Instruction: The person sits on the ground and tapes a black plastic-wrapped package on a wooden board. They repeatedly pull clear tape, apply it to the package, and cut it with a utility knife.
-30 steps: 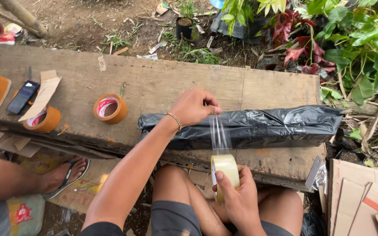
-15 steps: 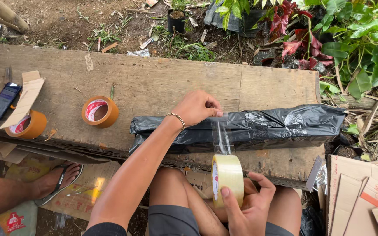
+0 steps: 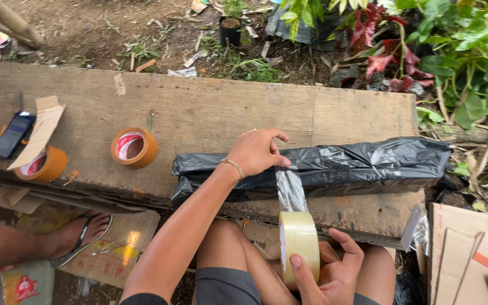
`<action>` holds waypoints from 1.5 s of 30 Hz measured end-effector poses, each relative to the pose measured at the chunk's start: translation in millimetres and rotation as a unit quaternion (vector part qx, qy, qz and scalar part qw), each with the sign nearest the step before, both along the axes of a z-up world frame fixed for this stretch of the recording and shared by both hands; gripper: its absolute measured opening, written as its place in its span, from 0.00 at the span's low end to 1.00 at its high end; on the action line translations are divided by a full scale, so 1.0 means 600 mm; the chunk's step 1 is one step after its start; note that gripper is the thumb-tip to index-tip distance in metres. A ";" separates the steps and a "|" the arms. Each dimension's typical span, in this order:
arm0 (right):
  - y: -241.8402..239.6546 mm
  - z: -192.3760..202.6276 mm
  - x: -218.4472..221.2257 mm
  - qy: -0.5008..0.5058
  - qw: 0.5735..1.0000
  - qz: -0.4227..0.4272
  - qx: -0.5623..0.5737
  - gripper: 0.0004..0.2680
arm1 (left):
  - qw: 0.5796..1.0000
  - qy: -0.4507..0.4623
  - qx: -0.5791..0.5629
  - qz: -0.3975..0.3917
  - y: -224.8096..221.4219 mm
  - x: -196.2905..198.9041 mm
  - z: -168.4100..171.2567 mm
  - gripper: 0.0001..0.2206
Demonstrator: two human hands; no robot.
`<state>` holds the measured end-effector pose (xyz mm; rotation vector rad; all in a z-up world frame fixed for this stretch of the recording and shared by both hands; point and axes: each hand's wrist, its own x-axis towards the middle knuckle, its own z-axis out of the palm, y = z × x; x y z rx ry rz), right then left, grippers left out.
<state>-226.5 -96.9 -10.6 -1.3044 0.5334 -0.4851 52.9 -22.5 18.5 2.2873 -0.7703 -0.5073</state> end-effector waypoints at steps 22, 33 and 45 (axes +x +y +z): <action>0.001 0.037 0.009 0.000 0.999 0.041 0.027 0.34 | 0.991 -0.081 0.105 -0.014 -0.024 -0.002 -0.034 0.38; 0.001 0.056 0.012 -0.012 0.997 0.057 0.048 0.34 | 0.858 -0.447 -0.216 0.129 0.064 -0.096 -0.044 0.10; -0.002 0.083 0.023 -0.038 0.994 0.101 0.027 0.32 | 0.817 -0.504 -0.048 -0.276 0.098 -0.203 -0.151 0.17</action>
